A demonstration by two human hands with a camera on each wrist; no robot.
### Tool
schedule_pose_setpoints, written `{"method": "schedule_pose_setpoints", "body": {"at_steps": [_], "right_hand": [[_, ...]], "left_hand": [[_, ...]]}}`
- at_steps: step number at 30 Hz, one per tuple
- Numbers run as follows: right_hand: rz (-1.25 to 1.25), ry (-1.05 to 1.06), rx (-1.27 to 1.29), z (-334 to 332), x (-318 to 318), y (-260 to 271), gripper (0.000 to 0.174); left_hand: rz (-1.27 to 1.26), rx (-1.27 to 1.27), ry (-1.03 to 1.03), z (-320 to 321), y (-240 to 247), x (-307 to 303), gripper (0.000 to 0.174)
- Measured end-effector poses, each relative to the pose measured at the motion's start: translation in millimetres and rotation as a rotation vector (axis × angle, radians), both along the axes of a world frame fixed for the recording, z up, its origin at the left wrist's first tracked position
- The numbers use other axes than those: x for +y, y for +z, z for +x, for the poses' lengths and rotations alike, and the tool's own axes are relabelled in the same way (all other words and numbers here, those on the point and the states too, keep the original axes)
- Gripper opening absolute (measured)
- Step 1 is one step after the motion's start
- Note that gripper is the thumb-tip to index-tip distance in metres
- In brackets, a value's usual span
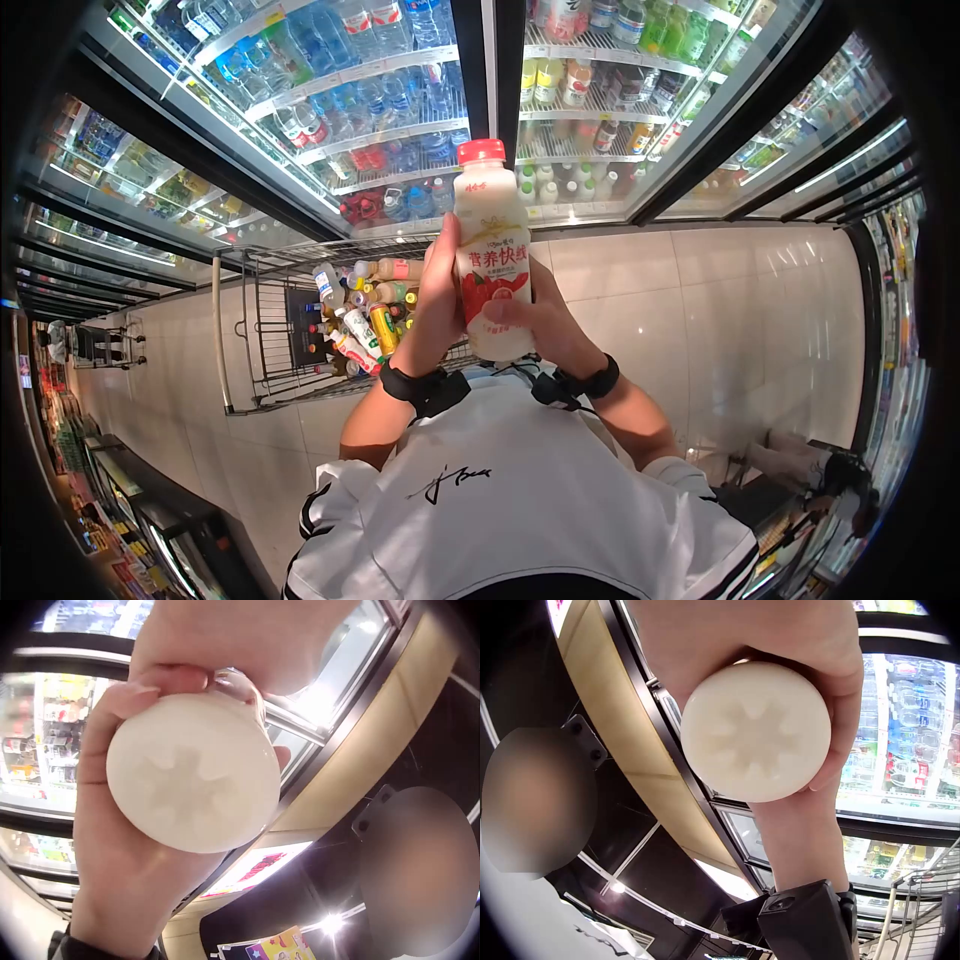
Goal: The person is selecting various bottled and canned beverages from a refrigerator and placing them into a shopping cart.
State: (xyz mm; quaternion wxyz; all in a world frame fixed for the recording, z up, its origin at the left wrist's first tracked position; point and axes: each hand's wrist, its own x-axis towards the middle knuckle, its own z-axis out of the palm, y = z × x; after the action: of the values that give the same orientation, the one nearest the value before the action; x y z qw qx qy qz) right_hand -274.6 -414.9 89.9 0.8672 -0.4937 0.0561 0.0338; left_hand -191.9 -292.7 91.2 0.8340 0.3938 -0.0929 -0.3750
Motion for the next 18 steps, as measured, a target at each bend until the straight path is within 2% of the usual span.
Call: {"method": "schedule_pose_setpoints", "body": {"at_steps": [5,18], "right_hand": [[-0.076,0.001,0.009,-2.2,-0.4,9.5,0.064],[-0.102,0.001,-0.006,-2.1,-8.0,10.0,0.061]], "left_hand": [[-0.047,-0.016,0.055,-3.4,-0.9,-4.5,0.067],[-0.046,0.013,0.102,-3.6,0.0,-13.9,0.068]]}}
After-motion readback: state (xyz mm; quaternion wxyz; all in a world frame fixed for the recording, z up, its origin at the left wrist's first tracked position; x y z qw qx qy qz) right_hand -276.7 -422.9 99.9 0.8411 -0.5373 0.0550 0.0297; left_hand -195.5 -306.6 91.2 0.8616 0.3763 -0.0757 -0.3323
